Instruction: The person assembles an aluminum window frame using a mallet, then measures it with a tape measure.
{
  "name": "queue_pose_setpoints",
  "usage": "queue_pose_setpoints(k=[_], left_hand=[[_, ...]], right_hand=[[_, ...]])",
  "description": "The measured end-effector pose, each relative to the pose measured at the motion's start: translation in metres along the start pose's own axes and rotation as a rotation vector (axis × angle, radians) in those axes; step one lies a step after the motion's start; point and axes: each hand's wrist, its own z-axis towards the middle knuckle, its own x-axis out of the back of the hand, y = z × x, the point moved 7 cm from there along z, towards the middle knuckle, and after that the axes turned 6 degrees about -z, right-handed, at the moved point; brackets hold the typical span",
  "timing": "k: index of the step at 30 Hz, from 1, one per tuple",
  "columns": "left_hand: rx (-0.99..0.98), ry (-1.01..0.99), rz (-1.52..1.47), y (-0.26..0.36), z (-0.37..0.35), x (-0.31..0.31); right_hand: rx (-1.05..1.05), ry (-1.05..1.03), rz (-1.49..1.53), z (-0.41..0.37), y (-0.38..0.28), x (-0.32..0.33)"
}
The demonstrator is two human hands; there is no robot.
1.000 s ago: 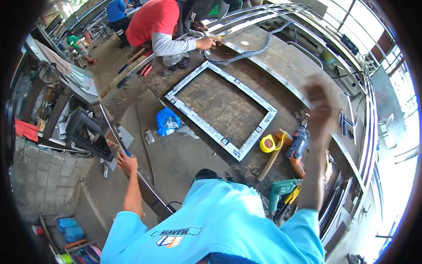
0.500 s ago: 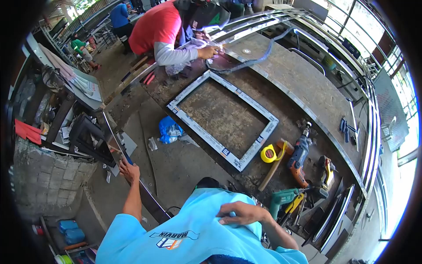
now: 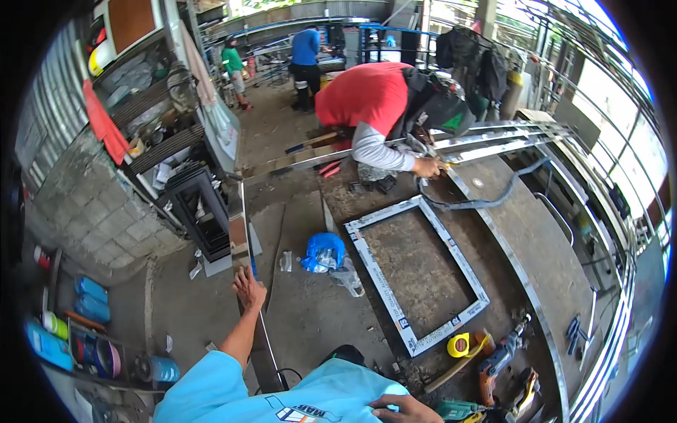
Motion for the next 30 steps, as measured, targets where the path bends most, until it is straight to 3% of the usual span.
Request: queue_pose_setpoints(k=[1, 2, 4, 6, 8, 9, 12, 13, 16, 18, 20, 21, 23, 24, 28, 29, 30], left_hand=[[-0.006, -0.003, -0.002, -0.001, 0.0, -0.002], [0.019, -0.004, 0.006, -0.003, 0.0, -0.004], [-0.041, 0.042, 0.01, -0.001, -0.002, 0.001], [-0.03, 0.028, 0.015, -0.001, -0.003, 0.005], [-0.007, 0.003, -0.041, 0.006, -0.001, 0.011], [-0.011, 0.002, -0.053, 0.008, 0.002, 0.007], [0.019, 0.003, -0.028, 0.0, -0.003, 0.001], [0.017, 0.002, -0.032, 0.0, -0.003, 0.001], [0.022, -0.014, -0.037, 0.0, -0.001, 0.003], [0.019, -0.007, -0.034, 0.0, -0.001, 0.001], [0.035, -0.007, -0.034, -0.004, 0.0, -0.008], [0.015, 0.008, -0.04, -0.004, -0.002, -0.011], [0.004, 0.0, -0.048, 0.0, -0.003, -0.001], [0.01, -0.026, -0.05, 0.004, -0.002, 0.008], [-0.014, 0.049, -0.005, -0.002, -0.002, 0.001], [-0.057, 0.107, 0.016, 0.002, -0.002, 0.003], [-0.059, 0.096, 0.013, 0.004, -0.002, 0.003]], right_hand=[[-0.08, -0.057, -0.09, -0.005, 0.003, 0.001], [-0.082, -0.08, -0.102, -0.009, 0.013, 0.006], [-0.046, -0.317, -0.116, -0.017, 0.019, -0.005], [-0.035, -0.368, -0.209, -0.024, 0.017, 0.0], [0.035, -0.111, 0.031, -0.024, 0.002, 0.009], [0.199, 0.094, -0.052, -0.024, -0.026, 0.018], [0.215, 0.109, 0.052, -0.012, -0.01, 0.007], [0.065, 0.03, 0.01, -0.011, -0.01, 0.007], [-0.015, -0.063, 0.009, -0.019, -0.01, 0.005], [0.044, -0.098, 0.044, -0.029, -0.021, 0.009], [-0.247, -0.266, -0.12, -0.04, -0.036, 0.013], [-0.251, -0.306, -0.14, -0.039, -0.03, 0.01], [0.115, 0.0, 0.116, -0.028, -0.026, 0.014], [0.079, 0.242, 0.341, -0.021, -0.005, 0.015], [0.284, 0.529, 0.08, -0.03, -0.014, 0.001], [0.056, 0.241, -0.109, -0.018, -0.01, 0.002], [0.046, 0.242, -0.105, -0.019, -0.029, 0.01]])
